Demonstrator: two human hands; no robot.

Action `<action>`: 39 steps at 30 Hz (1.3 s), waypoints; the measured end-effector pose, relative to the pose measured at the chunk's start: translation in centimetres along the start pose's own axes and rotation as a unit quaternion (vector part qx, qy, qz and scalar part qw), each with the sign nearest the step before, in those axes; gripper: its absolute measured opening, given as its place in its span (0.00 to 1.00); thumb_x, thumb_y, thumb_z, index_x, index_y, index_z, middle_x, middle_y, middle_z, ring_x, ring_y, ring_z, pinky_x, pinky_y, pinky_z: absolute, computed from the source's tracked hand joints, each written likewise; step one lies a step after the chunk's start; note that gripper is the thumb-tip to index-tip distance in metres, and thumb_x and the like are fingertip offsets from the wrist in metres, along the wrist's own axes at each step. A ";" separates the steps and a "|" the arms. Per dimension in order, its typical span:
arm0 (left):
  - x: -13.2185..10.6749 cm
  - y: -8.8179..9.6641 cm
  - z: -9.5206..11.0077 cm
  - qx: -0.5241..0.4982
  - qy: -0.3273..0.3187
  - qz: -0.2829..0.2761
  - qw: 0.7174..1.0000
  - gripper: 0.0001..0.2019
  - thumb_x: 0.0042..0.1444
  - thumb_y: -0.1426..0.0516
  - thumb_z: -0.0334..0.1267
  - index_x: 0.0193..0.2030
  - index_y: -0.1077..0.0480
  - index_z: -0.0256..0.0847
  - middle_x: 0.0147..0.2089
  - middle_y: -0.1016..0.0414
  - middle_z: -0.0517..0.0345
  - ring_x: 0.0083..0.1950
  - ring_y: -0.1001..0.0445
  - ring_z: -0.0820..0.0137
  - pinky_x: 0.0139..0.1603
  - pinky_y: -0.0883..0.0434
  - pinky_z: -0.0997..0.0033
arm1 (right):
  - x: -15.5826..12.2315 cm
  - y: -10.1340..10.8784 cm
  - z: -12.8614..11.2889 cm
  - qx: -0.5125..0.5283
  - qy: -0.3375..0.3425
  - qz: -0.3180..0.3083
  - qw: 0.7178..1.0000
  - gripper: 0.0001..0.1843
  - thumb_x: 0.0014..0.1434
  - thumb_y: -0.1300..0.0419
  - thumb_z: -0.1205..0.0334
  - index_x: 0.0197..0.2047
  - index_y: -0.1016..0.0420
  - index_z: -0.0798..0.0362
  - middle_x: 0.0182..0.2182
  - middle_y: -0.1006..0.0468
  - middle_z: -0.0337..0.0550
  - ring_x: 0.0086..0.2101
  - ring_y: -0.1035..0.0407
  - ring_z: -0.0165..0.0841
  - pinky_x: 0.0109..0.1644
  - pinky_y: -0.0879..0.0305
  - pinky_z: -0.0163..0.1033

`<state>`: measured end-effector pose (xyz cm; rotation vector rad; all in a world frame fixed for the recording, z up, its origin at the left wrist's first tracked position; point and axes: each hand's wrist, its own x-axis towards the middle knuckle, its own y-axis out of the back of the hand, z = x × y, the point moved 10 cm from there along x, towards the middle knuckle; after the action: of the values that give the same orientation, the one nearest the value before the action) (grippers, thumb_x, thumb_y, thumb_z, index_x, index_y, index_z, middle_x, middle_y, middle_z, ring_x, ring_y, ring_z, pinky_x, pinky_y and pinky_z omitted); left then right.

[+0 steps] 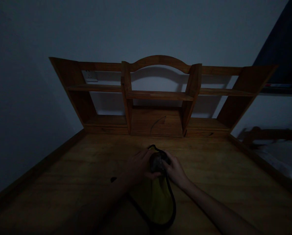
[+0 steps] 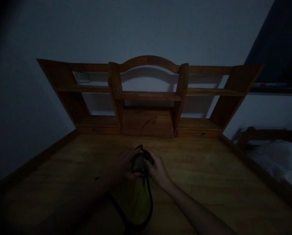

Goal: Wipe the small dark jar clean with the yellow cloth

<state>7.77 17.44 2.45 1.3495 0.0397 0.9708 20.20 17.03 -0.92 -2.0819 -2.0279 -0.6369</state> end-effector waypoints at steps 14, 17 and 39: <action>0.5 -2.2 -0.3 -0.133 -0.029 -0.045 0.990 0.50 0.42 0.34 0.56 0.67 0.55 0.46 0.65 0.45 0.45 0.64 0.41 0.55 0.61 0.36 0.52 | 0.0 0.6 3.1 0.005 -0.057 0.045 0.997 0.16 0.61 0.44 0.53 0.42 0.25 0.57 0.38 0.21 0.46 0.39 0.28 0.40 0.43 0.31 0.40; 0.4 -2.2 -0.4 -0.091 -0.043 -0.038 0.994 0.48 0.43 0.34 0.56 0.66 0.53 0.45 0.64 0.41 0.46 0.64 0.40 0.56 0.62 0.36 0.53 | 0.1 0.4 2.7 0.000 -0.044 0.034 0.998 0.14 0.61 0.44 0.57 0.46 0.26 0.55 0.41 0.21 0.45 0.42 0.28 0.40 0.47 0.32 0.42; -0.3 -0.1 -0.3 -0.094 -0.038 0.019 0.995 0.43 0.38 0.33 0.53 0.60 0.43 0.43 0.55 0.33 0.45 0.56 0.32 0.53 0.54 0.31 0.51 | -0.1 -0.7 0.0 -0.010 -0.021 -0.026 0.999 0.10 0.59 0.43 0.63 0.45 0.27 0.53 0.38 0.23 0.42 0.39 0.29 0.36 0.43 0.32 0.37</action>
<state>7.46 17.49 2.11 1.2153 -0.1322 0.9309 19.51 16.98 -1.12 -2.0765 -2.1138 -0.6285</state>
